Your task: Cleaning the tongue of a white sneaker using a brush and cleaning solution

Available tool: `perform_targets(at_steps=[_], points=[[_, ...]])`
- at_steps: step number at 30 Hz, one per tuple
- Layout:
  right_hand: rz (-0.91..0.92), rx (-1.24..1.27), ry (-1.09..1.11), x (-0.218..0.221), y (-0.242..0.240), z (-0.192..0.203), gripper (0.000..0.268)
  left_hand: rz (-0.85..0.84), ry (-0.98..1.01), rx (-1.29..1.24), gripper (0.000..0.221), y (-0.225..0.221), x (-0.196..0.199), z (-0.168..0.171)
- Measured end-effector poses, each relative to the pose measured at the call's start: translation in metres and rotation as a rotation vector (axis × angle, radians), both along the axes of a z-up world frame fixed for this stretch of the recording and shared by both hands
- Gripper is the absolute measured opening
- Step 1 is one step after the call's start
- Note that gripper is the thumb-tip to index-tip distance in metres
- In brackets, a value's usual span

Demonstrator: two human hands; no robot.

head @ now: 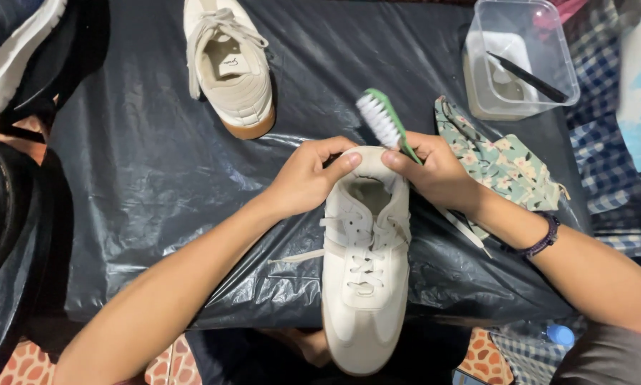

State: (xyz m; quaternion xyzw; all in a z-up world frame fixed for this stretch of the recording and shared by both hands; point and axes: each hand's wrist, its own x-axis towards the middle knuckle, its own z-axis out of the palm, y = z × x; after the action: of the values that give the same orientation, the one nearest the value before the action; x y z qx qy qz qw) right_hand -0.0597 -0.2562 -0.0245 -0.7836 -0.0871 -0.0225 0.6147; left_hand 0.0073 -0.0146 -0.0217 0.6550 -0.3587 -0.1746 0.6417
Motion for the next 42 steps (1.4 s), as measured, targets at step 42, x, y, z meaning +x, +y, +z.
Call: perform_targets(at_steps=[42], points=[[0.141,0.137,0.001,0.005,-0.006,-0.020,0.039,0.265,-0.174,0.035,0.027,-0.014,-0.025,0.002]])
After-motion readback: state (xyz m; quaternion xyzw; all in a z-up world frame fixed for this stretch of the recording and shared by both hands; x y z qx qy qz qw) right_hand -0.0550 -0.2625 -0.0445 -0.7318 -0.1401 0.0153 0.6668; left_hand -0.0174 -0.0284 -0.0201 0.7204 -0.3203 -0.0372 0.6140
